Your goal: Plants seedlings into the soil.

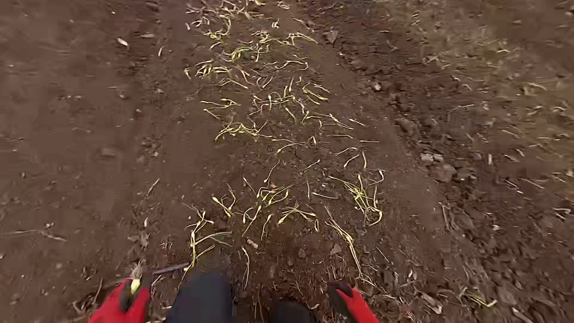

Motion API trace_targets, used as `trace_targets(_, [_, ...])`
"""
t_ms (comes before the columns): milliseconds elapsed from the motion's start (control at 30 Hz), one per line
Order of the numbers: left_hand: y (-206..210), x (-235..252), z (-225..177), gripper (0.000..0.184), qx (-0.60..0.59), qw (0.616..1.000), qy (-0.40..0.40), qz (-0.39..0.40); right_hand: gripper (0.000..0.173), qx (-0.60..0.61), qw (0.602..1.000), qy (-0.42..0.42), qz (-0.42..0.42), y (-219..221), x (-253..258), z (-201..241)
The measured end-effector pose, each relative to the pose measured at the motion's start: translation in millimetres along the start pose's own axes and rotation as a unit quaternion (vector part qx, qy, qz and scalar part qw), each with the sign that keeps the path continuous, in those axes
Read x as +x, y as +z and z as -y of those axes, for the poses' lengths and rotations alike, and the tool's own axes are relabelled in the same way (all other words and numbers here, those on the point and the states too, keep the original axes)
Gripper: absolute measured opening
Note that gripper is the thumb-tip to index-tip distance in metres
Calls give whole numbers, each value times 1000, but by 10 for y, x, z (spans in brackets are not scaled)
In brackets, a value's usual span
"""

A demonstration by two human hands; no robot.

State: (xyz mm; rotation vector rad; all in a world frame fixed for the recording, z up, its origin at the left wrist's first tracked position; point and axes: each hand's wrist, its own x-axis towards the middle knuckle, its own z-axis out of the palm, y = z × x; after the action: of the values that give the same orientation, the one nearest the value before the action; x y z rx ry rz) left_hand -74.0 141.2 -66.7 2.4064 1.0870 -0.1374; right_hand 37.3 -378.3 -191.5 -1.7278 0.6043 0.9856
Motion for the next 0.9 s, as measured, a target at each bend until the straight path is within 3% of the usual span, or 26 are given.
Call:
trace_targets(133, [294, -348, 1016, 44, 6, 988, -151, -6, 39, -206, 961, -111, 148, 1356, 758, 535])
trace_targets(333, [1306, -714, 2187, 38, -31, 954, -283, 96, 47, -416, 837, -305, 184, 3050, 1420, 1083])
trace_targets(467, [1775, -346, 2539, 42, -74, 930, -317, 172, 55, -520, 720, -390, 245, 4439, 1491, 1243])
trace_targets(533, [1844, -118, 2667, 41, -83, 934, -299, 174, 66, -574, 646, -427, 265, 5222, 1490, 1184])
trace_targets(600, [1873, 127, 2826, 38, -81, 953, -248, 151, 69, -626, 602, -410, 278, 5941, 1560, 1076])
trace_targets(667, [1933, 332, 3021, 34, -70, 971, -193, 123, 58, -653, 594, -369, 292, 6291, 1643, 938])
trace_targets(767, [1945, 685, 3210, 32, -76, 983, -149, 79, 51, -651, 603, -346, 305, 6311, 1760, 964])
trace_targets(833, [1992, 862, 3195, 27, -96, 988, -112, 38, 45, -599, 658, -360, 280, 6053, 1811, 1118])
trace_targets(900, [2085, 1023, 3097, 24, -109, 992, -62, 8, 39, -477, 756, -380, 238, 5610, 1638, 1417])
